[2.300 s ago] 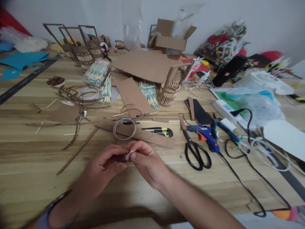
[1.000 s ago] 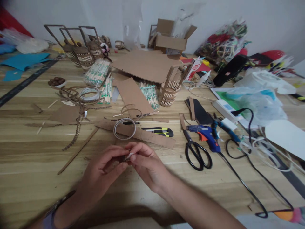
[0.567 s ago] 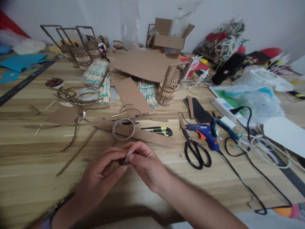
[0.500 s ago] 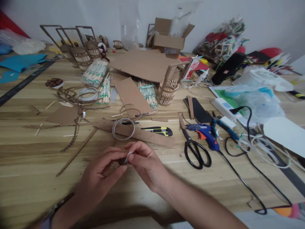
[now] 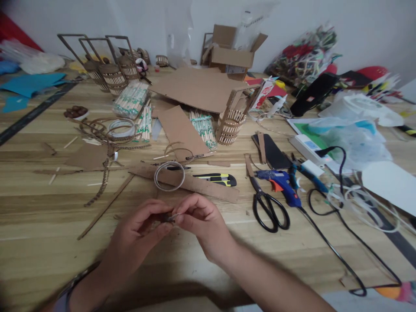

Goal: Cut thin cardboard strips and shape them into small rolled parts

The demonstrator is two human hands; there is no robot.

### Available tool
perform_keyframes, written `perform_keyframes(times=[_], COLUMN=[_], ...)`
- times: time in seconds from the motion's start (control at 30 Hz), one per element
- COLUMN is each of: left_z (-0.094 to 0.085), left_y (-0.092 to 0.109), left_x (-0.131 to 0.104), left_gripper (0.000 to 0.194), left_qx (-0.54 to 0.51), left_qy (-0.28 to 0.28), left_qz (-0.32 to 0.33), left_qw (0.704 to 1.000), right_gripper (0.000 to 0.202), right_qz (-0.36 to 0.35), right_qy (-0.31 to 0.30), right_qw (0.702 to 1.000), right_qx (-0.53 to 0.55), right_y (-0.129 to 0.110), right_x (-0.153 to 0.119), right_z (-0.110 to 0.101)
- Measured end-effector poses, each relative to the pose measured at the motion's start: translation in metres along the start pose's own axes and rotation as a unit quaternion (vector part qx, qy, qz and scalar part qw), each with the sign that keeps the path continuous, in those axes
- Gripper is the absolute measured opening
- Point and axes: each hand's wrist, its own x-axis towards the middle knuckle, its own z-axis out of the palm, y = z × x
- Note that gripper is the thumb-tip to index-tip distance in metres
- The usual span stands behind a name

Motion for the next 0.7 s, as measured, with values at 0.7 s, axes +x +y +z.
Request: perform_keyframes(times=[0.7], left_z=[-0.003], left_y=[0.003], left_x=[0.002], left_gripper=[0.01], left_qx=[0.074], left_qy=[0.036], left_qz=[0.056], left_qw=[0.995], right_gripper=[0.017], right_qz=[0.045], right_qy=[0.015], right_qw=[0.994], right_qx=[0.096], right_y=[-0.013], right_x=[0.001], right_z=[-0.001])
